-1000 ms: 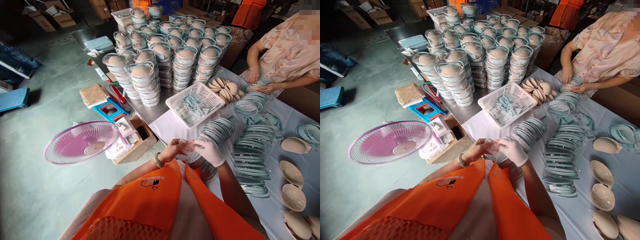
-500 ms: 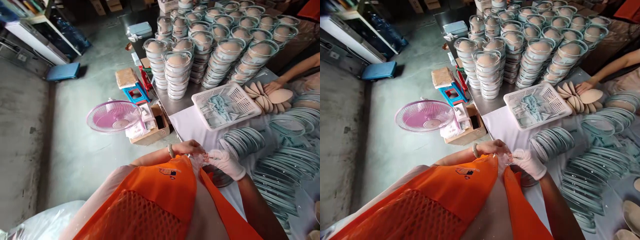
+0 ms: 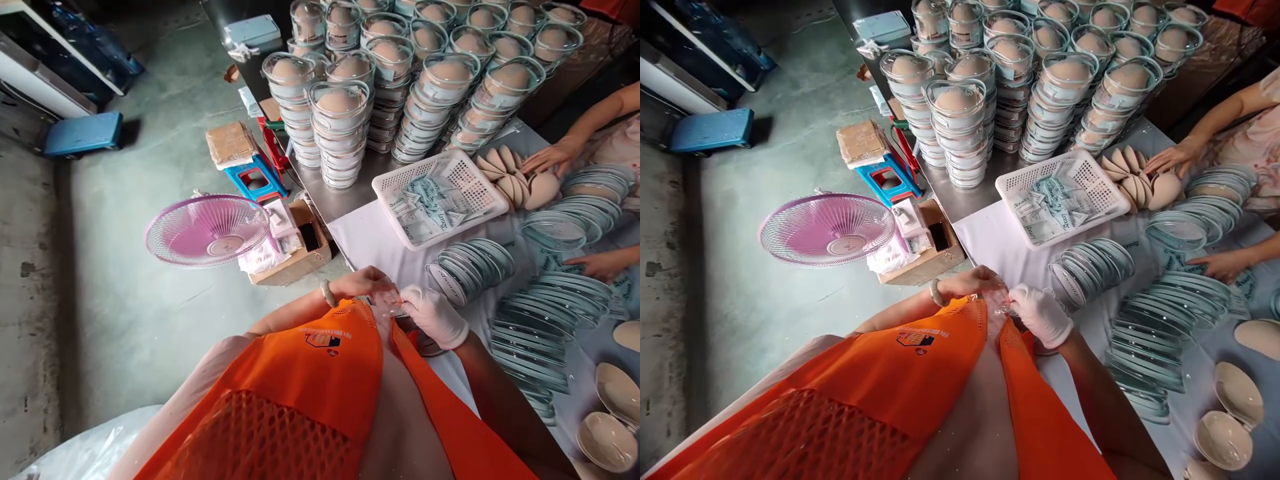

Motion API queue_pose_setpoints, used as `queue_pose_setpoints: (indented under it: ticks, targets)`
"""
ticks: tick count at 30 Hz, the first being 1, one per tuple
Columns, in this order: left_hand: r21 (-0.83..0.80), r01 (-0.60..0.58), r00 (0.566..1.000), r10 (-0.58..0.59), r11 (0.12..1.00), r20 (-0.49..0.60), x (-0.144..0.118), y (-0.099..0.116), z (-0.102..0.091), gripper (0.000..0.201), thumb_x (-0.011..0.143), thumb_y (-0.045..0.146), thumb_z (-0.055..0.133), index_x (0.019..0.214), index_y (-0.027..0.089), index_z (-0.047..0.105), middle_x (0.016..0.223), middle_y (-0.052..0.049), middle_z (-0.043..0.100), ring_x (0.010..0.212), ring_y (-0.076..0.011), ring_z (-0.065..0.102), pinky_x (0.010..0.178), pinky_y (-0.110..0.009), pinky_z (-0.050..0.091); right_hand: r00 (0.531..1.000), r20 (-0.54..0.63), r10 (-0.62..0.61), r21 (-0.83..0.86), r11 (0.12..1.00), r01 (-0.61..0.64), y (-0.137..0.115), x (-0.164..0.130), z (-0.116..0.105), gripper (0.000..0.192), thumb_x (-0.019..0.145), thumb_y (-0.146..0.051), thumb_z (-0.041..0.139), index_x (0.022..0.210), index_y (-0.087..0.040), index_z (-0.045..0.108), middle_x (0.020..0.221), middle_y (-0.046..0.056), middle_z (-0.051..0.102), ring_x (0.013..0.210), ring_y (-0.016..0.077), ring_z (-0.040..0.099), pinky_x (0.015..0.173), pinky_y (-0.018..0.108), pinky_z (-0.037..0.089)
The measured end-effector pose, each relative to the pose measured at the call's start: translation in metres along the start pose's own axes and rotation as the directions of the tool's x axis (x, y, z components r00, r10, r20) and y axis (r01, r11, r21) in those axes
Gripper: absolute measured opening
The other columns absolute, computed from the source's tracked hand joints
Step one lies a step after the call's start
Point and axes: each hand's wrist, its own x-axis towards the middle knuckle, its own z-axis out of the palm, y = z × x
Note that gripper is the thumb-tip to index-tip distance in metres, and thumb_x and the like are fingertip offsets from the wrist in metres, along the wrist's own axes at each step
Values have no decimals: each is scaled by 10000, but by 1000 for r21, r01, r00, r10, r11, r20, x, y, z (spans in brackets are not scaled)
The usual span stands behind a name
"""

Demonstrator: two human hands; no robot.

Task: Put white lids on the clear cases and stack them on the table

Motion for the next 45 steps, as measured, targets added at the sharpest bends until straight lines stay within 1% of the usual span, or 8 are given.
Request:
queue_pose_setpoints:
  ticks: [3, 10, 17, 23, 29, 34, 38, 45]
  targets:
    - [14, 58, 986, -60, 998, 156, 1, 5, -3, 439, 653, 545, 955, 758, 138, 824, 704, -73, 790, 576, -156, 692, 553, -228, 524, 994, -108, 10, 2, 1000, -9, -2, 0, 1, 185, 982, -156, 551, 937, -259, 699, 876, 35, 767, 778, 193, 733, 770, 309, 603]
    - [-217, 101, 993, -86, 971, 80, 11, 3, 2, 647, 515, 637, 1004, 820, 93, 831, 736, -92, 789, 586, -169, 697, 531, -259, 582, 951, -308, 9, -26, 999, -18, -6, -3, -11, 163, 1007, -214, 595, 890, -247, 703, 1008, 57, 789, 872, 193, 753, 855, 323, 624]
    - [-216, 28, 998, -17, 976, 55, 14, 7, 6, 582, 641, 559, 986, 930, 82, 819, 763, -80, 788, 643, -181, 725, 600, -292, 637, 862, -319, 393, 351, 894, -277, 3, -1, -6, 261, 905, -456, 772, 1015, -220, 777, 922, 62, 808, 789, 221, 771, 778, 358, 673]
    - [-436, -91, 994, 53, 895, -99, 23, 0, 19, 413, 793, 364, 930, 1099, 129, 783, 966, -76, 813, 787, -191, 783, 709, -316, 681, 670, -729, 139, -85, 953, -290, -12, -3, -2, 200, 993, -353, 659, 1053, -202, 775, 1014, 108, 797, 940, 245, 772, 895, 402, 654]
    - [-508, -115, 988, 44, 854, -150, 25, -6, 38, 563, 967, 490, 757, 1439, 219, 613, 1042, -70, 802, 868, -234, 818, 906, -461, 673, 780, -625, 30, -445, 807, -388, -21, -10, 14, 201, 940, -284, 732, 1098, -194, 819, 1040, 103, 786, 919, 235, 760, 785, 327, 627]
    - [-518, 8, 1000, -19, 855, -16, 27, -17, 50, 306, 881, 349, 855, 1080, 140, 753, 1169, -152, 812, 1147, -309, 772, 1137, -486, 560, 771, -633, 68, -423, 804, -418, -4, -16, 17, 203, 990, -184, 643, 1025, -210, 842, 970, 72, 796, 823, 188, 761, 718, 269, 596]
    - [-507, 75, 996, -88, 859, -2, 31, -22, 52, 214, 850, 313, 869, 953, 161, 760, 1039, -112, 830, 1123, -320, 780, 1158, -504, 542, 724, -687, 59, -326, 866, -379, -3, -26, 16, 239, 1033, -204, 597, 1054, -190, 835, 996, 96, 807, 886, 188, 782, 790, 268, 625]
    - [-374, -20, 1000, 13, 927, -20, 32, -20, 57, 407, 768, 465, 918, 983, 146, 785, 1044, -124, 838, 1044, -321, 797, 1078, -501, 584, 792, -597, 125, -321, 868, -379, -7, -33, 15, 249, 1023, -208, 602, 1115, -181, 832, 967, 80, 837, 827, 193, 794, 747, 262, 622]
